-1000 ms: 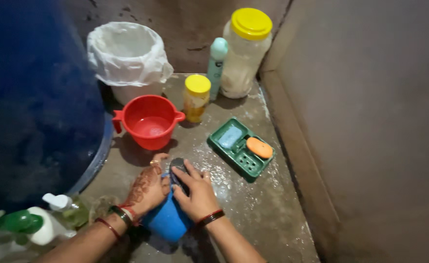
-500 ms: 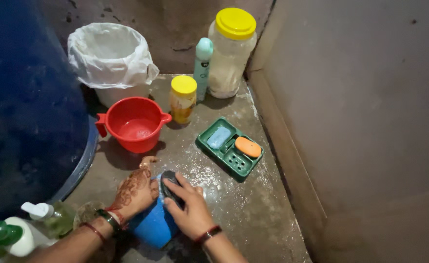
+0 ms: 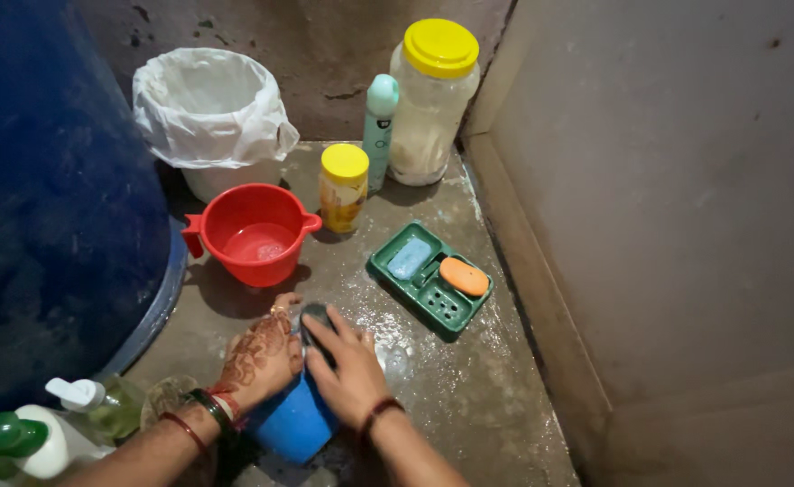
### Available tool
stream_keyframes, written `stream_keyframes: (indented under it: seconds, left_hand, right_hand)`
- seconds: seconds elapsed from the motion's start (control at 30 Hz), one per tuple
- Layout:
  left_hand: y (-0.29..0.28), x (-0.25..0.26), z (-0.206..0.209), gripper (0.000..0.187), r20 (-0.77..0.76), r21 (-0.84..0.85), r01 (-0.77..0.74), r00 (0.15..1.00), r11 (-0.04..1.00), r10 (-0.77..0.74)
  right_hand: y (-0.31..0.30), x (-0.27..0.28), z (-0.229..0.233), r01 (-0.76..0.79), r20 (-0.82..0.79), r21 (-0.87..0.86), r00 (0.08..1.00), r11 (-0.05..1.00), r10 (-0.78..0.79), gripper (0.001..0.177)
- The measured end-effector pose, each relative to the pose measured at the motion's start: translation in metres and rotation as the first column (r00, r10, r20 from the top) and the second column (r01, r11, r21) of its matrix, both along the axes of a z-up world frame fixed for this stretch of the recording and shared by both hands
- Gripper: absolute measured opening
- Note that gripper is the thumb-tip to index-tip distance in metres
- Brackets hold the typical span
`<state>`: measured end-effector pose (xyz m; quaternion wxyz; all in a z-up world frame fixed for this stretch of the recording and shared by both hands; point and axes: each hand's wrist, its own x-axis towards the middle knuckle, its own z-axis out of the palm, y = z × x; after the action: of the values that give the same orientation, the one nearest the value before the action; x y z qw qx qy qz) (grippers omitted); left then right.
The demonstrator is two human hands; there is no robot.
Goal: The person washes a blue plastic container by scrubbing it with a brush and applying soap from a dish, then rinses it with water from a red bucket.
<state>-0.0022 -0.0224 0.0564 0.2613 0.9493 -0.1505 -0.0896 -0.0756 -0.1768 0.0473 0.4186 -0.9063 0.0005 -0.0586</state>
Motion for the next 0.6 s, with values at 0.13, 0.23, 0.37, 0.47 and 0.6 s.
stream_keyframes:
  seconds: [0.13,0.23,0.37,0.47,0.6]
  left_hand:
    - [0.000,0.000,-0.002,0.069,0.090,-0.075,-0.018,0.996,0.997,0.025]
    - [-0.004,-0.003,0.003,0.069,0.024,-0.012,-0.070,0.997,0.997,0.071]
    - [-0.006,-0.003,0.008,0.067,0.065,-0.082,-0.077,0.994,0.994,0.083]
    - [-0.005,-0.003,0.006,0.067,0.090,-0.100,-0.057,0.994,0.993,0.066]
    - [-0.004,-0.004,0.006,0.069,0.072,-0.107,-0.060,0.995,0.992,0.068]
  right_hand:
    - [0.005,0.028,0.003,-0.001,0.038,-0.197,0.999,0.980,0.009,0.047]
    - [0.000,0.009,-0.005,0.137,-0.156,-0.201,0.973,0.970,-0.170,0.048]
    - [-0.001,-0.023,-0.021,0.296,-0.101,-0.234,0.940,0.926,-0.326,0.046]
    - [0.003,0.005,-0.023,0.227,-0.023,-0.103,0.973,0.968,-0.231,0.045]
    - [0.010,0.025,-0.020,0.142,-0.023,-0.159,0.989,0.977,-0.148,0.046]
